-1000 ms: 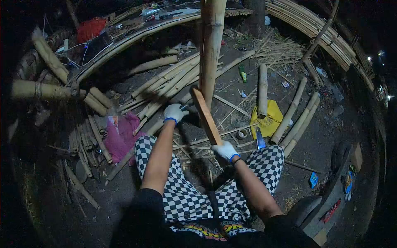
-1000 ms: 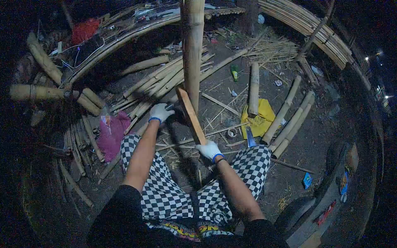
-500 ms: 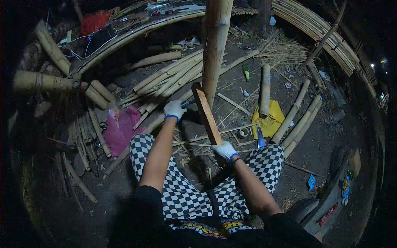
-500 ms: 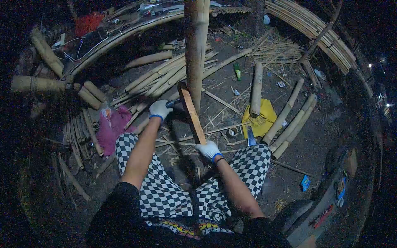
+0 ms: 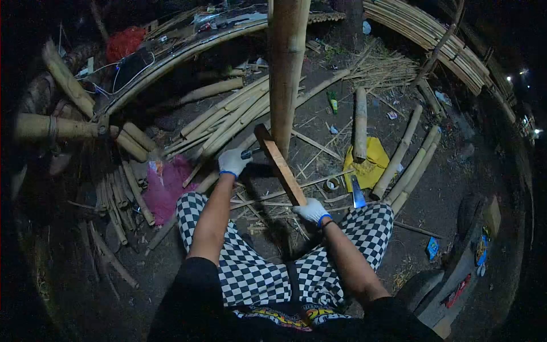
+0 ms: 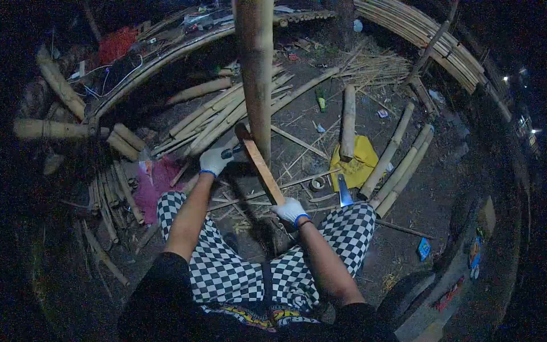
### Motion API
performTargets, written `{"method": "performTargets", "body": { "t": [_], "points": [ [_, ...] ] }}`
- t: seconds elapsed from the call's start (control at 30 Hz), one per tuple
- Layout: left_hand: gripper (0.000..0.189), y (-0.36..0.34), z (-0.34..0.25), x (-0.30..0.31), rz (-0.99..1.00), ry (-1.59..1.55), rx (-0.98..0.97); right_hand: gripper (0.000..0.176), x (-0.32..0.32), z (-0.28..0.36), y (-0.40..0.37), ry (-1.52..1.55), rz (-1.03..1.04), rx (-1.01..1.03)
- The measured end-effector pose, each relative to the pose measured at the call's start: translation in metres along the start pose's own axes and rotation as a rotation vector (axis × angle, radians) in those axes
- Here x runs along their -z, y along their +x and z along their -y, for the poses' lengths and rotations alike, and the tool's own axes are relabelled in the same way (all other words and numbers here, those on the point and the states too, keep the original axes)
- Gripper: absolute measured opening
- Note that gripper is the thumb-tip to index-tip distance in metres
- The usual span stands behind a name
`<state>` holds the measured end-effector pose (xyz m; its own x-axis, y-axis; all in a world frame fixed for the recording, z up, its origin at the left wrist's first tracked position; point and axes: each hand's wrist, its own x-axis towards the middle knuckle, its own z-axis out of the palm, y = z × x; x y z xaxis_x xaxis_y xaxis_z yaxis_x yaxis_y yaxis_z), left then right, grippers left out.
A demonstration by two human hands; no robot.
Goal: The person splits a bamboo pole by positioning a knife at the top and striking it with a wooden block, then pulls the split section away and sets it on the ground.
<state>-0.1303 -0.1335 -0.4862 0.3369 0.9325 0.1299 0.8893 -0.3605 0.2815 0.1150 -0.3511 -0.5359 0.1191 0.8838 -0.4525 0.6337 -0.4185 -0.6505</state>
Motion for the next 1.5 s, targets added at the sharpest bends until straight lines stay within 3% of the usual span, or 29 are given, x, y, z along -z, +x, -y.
{"method": "performTargets", "body": {
  "t": [0.2, 0.37, 0.47, 0.57, 0.67, 0.93, 1.03, 1.13, 1.23, 1.5],
  "points": [
    [0.036, 0.007, 0.018, -0.018, 0.048, 0.046, 0.069, 0.065, 0.000, 0.008, -0.002, -0.088, -0.001, -0.018],
    [0.035, 0.009, 0.008, -0.016, -0.066, 0.066, 0.065, 0.058, -0.005, 0.011, -0.005, -0.078, -0.074, 0.080],
    [0.032, 0.011, 0.006, -0.020, -0.062, 0.080, 0.059, 0.058, -0.001, 0.012, -0.010, 0.076, 0.011, -0.013],
    [0.039, 0.018, 0.009, -0.026, 0.016, 0.088, 0.041, 0.059, 0.003, 0.010, -0.009, 0.007, -0.023, -0.011],
    [0.033, 0.015, 0.003, -0.021, 0.008, 0.128, 0.015, 0.059, 0.005, 0.006, -0.005, -0.097, -0.008, -0.019],
    [0.031, 0.012, 0.010, -0.024, -0.028, 0.107, -0.026, 0.054, 0.017, 0.018, -0.025, -0.059, -0.001, -0.035],
    [0.030, 0.008, 0.011, -0.020, -0.014, 0.129, -0.034, 0.062, 0.006, 0.006, -0.015, 0.053, 0.000, 0.012],
    [0.030, 0.009, 0.013, -0.017, 0.044, 0.113, 0.004, 0.051, 0.009, 0.013, -0.015, -0.032, 0.021, -0.050],
    [0.033, 0.011, 0.015, -0.019, 0.033, 0.104, -0.010, 0.052, 0.016, 0.030, -0.029, 0.043, 0.020, -0.068],
    [0.043, 0.014, 0.003, -0.005, 0.142, 0.092, -0.015, 0.049, -0.005, -0.015, -0.002, 0.080, 0.007, -0.024]
  ]
}}
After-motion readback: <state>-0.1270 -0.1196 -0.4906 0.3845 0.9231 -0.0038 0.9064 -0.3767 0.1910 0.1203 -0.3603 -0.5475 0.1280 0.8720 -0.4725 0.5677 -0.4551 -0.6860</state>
